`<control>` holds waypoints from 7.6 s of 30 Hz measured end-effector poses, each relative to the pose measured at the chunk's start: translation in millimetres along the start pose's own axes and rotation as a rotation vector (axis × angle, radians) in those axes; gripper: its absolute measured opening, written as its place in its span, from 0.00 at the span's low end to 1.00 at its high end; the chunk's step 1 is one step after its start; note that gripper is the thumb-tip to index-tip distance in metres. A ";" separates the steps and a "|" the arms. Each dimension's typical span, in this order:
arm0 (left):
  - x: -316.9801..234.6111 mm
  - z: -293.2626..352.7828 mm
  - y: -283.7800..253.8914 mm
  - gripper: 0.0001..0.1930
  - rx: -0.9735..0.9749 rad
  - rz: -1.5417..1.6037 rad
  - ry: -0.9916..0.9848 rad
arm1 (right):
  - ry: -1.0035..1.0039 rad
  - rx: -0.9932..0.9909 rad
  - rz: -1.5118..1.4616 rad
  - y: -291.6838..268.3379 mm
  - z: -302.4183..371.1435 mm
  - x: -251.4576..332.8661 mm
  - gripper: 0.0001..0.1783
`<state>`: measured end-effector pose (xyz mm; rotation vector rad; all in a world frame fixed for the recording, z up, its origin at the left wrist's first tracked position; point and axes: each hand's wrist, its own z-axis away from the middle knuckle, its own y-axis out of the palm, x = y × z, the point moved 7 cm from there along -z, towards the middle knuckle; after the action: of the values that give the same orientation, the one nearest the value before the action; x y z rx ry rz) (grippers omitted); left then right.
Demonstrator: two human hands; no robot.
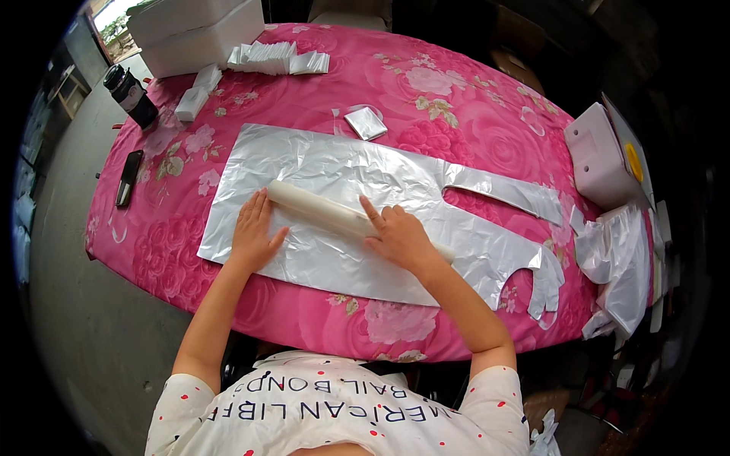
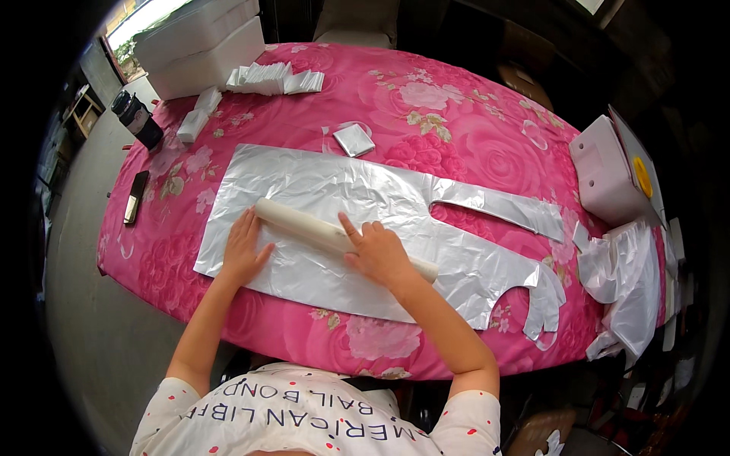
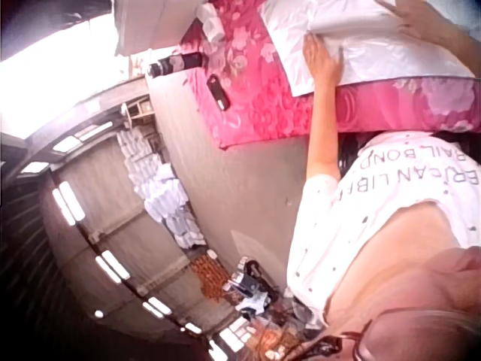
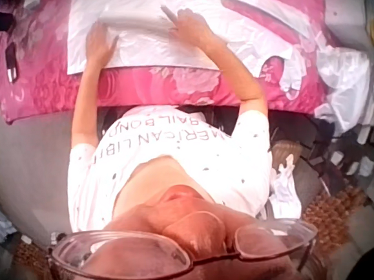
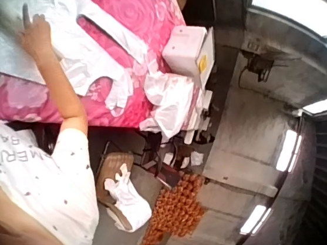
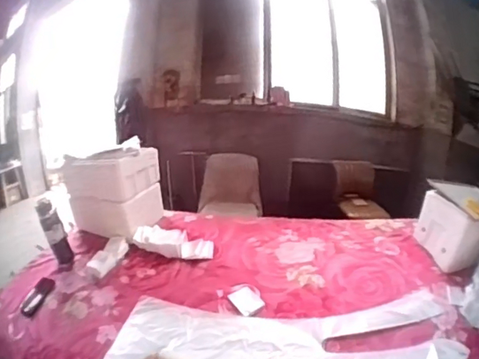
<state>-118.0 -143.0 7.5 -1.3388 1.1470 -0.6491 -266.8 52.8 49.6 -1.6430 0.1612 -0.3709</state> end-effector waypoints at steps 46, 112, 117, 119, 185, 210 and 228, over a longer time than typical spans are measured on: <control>-36.6 -1.2 -6.9 0.37 -0.143 0.001 0.236 | 0.906 -0.356 -0.582 -52.9 202.4 -143.3 0.36; -267.4 -4.0 56.5 0.38 0.344 0.358 0.406 | 1.171 -0.463 0.378 -32.3 360.8 -276.8 0.12; -268.4 -3.2 55.5 0.38 0.344 0.388 0.420 | 1.050 -0.703 0.389 -67.2 345.0 -233.8 0.08; -268.4 -3.2 53.9 0.37 0.309 0.367 0.430 | 1.045 -0.748 0.113 -76.1 321.7 -210.9 0.09; -238.1 -8.9 72.1 0.32 0.102 0.211 0.556 | 0.402 -1.340 -1.740 -128.7 88.0 -257.1 0.21; -193.1 -71.5 49.0 0.28 0.073 1.041 0.204 | 0.046 -0.429 -0.470 -55.8 63.2 13.6 0.29; -51.1 -85.1 -1.5 0.32 0.153 1.854 -0.534 | -0.510 0.339 -0.811 6.9 19.0 138.1 0.35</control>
<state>-212.8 -131.9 34.9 0.0831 1.2921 0.9033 -130.4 25.6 61.4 -1.3522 -0.9273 -0.5338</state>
